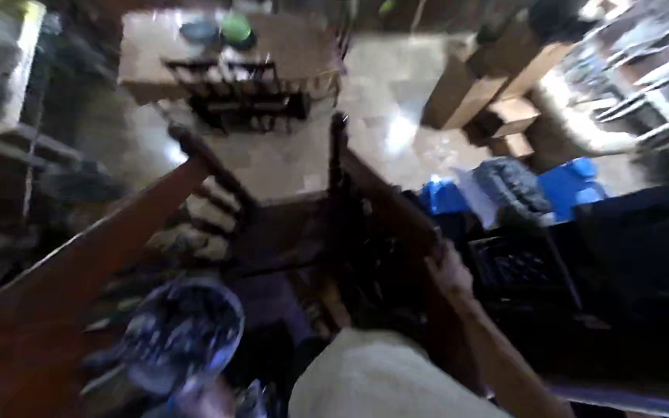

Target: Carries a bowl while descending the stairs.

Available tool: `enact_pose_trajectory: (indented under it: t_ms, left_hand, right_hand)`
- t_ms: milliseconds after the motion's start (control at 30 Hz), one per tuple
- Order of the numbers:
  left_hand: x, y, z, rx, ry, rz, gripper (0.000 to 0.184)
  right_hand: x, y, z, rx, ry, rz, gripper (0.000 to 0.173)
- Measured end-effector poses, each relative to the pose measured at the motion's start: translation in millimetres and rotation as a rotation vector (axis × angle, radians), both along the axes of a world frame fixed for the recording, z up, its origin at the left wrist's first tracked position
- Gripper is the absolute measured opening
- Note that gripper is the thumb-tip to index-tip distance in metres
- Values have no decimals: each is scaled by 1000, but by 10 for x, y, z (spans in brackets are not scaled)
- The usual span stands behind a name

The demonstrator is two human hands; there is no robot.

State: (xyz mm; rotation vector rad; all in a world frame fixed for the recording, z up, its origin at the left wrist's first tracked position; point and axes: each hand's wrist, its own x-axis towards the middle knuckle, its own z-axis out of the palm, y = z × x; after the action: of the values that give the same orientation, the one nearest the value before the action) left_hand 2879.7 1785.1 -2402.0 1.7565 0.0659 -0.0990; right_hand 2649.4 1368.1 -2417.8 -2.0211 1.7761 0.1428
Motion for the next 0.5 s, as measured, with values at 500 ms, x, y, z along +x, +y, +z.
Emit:
enact_pose_trajectory:
  t_ms: [500]
  left_hand:
    - [2595, -1302, -359, -111, -198, -87, 25]
  right_hand:
    - [1384, -1402, -454, 221, 358, 143, 64]
